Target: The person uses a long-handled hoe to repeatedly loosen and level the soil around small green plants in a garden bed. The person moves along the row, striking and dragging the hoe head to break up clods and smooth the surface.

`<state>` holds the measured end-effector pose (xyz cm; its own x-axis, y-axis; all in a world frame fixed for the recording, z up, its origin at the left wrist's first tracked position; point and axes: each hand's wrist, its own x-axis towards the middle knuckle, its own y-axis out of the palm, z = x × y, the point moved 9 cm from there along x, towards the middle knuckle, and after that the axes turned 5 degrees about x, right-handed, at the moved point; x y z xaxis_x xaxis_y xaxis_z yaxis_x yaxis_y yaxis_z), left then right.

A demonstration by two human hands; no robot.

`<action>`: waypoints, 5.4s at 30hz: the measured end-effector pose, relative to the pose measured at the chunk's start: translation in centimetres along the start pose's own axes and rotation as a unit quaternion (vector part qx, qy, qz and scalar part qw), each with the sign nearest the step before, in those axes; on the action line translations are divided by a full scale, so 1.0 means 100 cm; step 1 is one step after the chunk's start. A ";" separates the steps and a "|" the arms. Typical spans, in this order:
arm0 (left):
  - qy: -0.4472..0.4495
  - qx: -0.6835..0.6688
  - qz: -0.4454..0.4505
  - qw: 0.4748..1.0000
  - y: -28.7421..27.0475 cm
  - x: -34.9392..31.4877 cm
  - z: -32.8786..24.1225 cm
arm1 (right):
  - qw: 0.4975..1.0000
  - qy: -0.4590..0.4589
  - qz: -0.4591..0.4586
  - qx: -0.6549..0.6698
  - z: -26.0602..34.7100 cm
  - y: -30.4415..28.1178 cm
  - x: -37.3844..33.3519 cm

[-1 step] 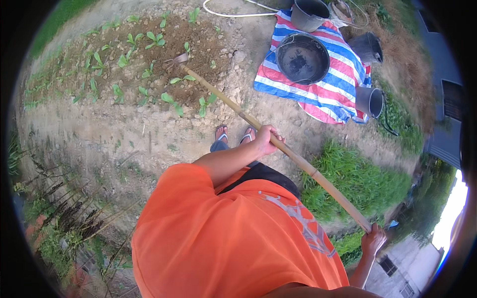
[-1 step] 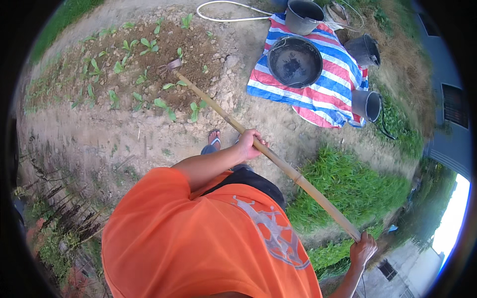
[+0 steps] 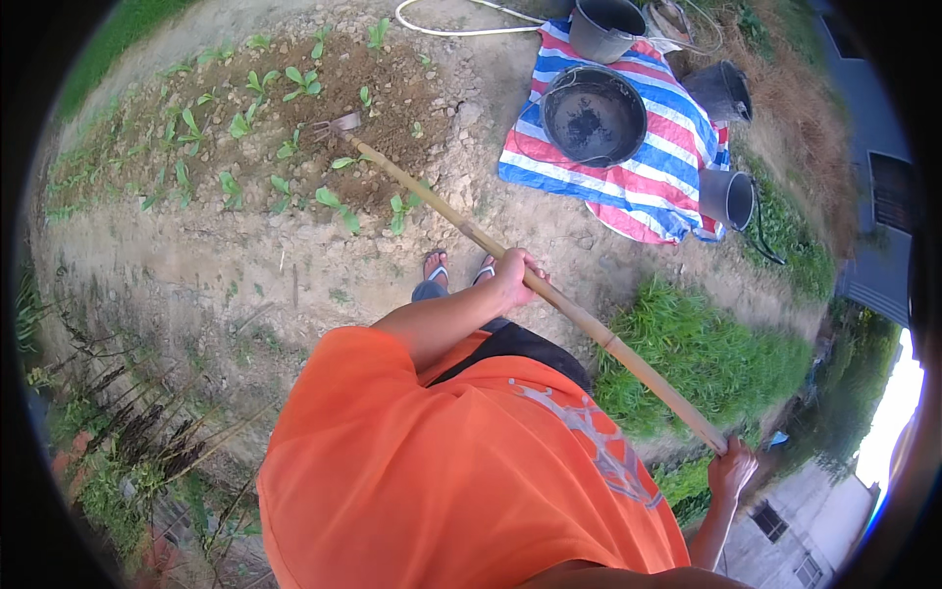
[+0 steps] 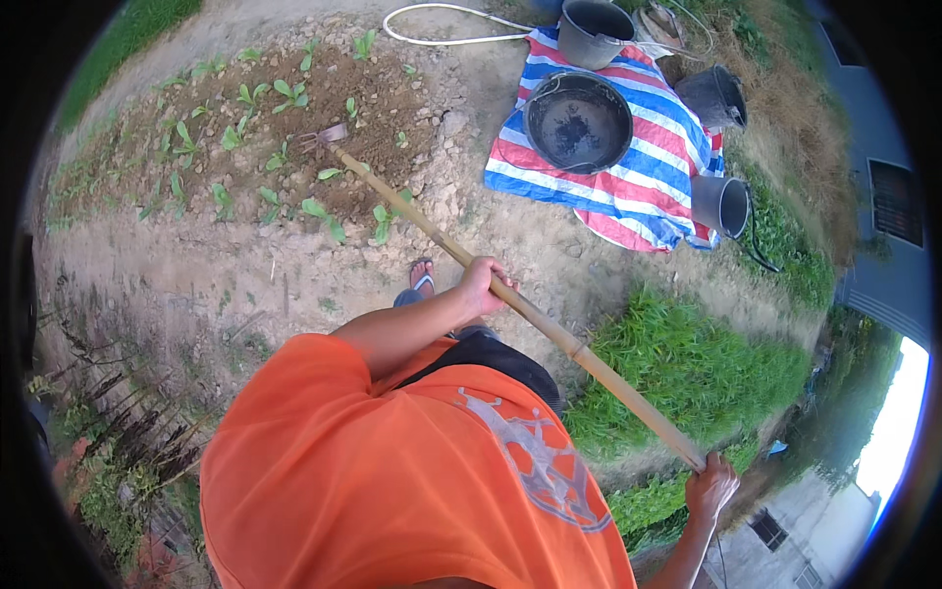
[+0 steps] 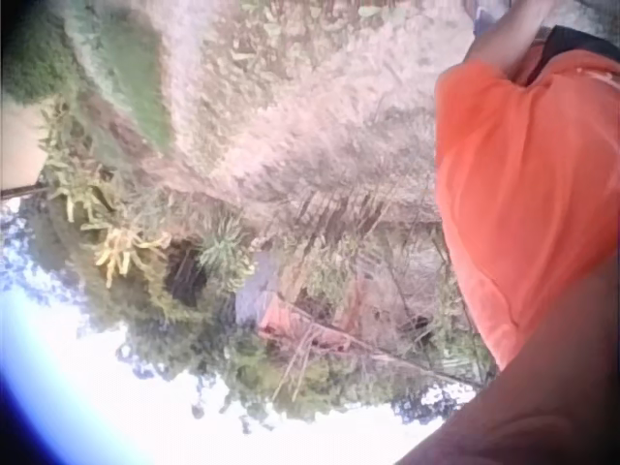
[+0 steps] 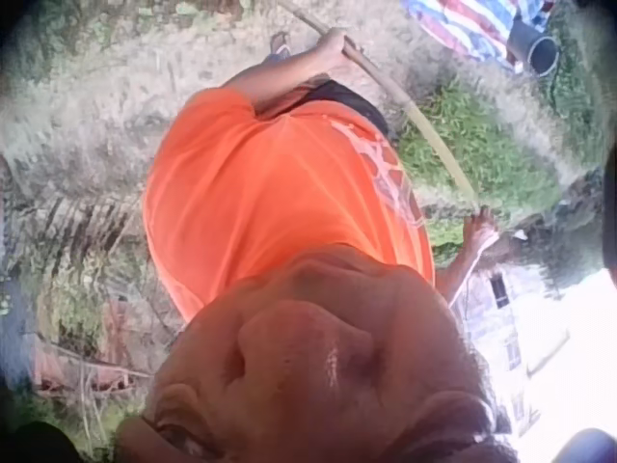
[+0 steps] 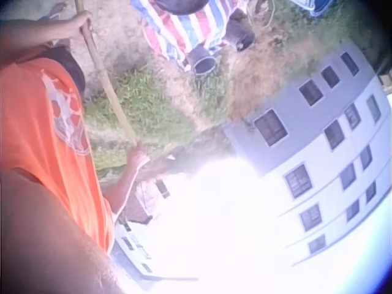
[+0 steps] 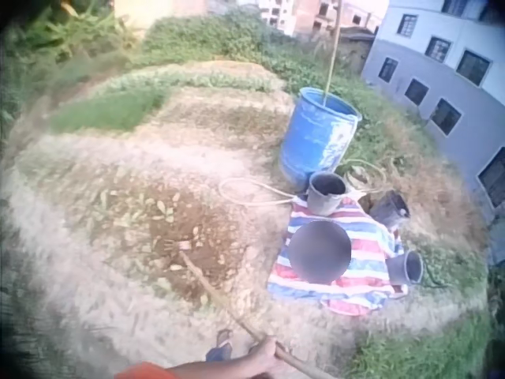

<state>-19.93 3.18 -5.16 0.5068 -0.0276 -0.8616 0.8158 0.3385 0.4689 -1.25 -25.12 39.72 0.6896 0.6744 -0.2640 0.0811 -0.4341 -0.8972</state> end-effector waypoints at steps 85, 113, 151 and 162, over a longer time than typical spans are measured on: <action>0.313 0.089 -0.250 0.912 -0.172 -0.045 -0.259 | 0.961 -0.070 0.225 0.146 0.131 0.110 -0.001; 0.285 0.173 -0.366 0.869 -0.153 -0.035 -0.221 | 0.942 -0.039 0.283 0.174 0.102 0.137 -0.021; 0.271 0.079 -0.312 0.907 -0.213 -0.037 -0.222 | 0.968 -0.087 0.197 0.130 0.121 0.115 -0.002; 0.314 0.025 -0.276 0.908 -0.203 -0.028 -0.227 | 0.975 -0.101 0.154 0.125 0.111 0.104 0.032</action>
<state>-44.23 17.74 -16.63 -0.2290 0.3663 -0.9019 0.9167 0.3927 -0.0733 -6.24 -20.83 25.61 0.4955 0.6496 -0.5767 -0.3030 -0.4929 -0.8156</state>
